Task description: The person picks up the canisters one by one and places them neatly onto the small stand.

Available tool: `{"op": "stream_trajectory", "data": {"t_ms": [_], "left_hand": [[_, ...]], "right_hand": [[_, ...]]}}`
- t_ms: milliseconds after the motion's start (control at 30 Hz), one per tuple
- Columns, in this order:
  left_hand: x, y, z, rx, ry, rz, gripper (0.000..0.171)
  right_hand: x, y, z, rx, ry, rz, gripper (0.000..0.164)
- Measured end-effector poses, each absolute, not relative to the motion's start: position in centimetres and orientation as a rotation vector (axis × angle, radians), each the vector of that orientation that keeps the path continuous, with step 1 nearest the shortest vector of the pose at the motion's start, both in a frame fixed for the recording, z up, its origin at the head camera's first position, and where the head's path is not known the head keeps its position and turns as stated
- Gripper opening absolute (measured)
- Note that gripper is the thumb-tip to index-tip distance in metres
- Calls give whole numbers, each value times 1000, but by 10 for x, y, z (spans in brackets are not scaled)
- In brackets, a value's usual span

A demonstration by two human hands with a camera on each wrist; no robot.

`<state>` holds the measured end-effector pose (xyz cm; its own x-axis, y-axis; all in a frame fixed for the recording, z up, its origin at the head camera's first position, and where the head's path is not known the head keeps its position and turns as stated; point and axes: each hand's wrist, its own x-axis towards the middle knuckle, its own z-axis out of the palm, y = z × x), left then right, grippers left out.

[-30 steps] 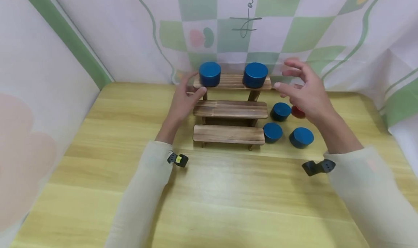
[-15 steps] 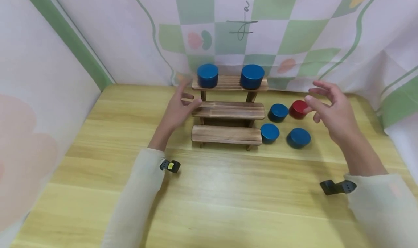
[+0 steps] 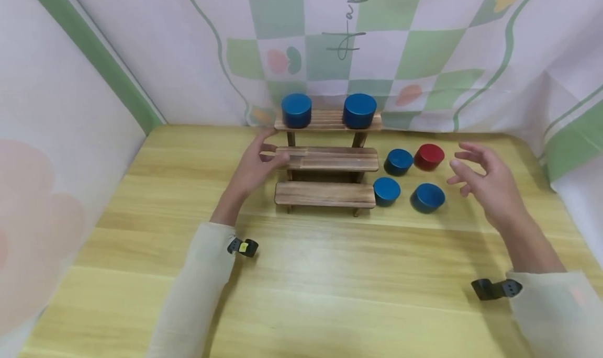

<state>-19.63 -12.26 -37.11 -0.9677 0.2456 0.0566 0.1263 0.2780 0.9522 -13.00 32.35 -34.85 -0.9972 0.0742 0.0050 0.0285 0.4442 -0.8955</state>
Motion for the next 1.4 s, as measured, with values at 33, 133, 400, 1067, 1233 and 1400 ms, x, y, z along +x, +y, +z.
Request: {"op": "stream_trajectory", "data": {"t_ms": [33,133,400,1067,1233,1400], "left_hand": [[-196,-123,-372,366,2425,1798,71],[-193,-124,-374,401,2407,1805,70],[-189,-124,-377,330,2370,1805,71],[-183,-121,-384,283,2354,1788,62],[-182,-120,-384,308,2342,1818,60],[-180,-123,-384,294,2329,1827,57]], "right_hand": [[-128,325,-350,-116,-2657,1613,53],[-124,329,-355,-173,-2719,1583,58],[-114,339,-371,-190,-2807,1536,67],[-94,349,-393,-162,-3008,1587,85],[-95,348,-393,-173,-3058,1553,87],[-97,348,-393,-180,-3084,1537,90]]}}
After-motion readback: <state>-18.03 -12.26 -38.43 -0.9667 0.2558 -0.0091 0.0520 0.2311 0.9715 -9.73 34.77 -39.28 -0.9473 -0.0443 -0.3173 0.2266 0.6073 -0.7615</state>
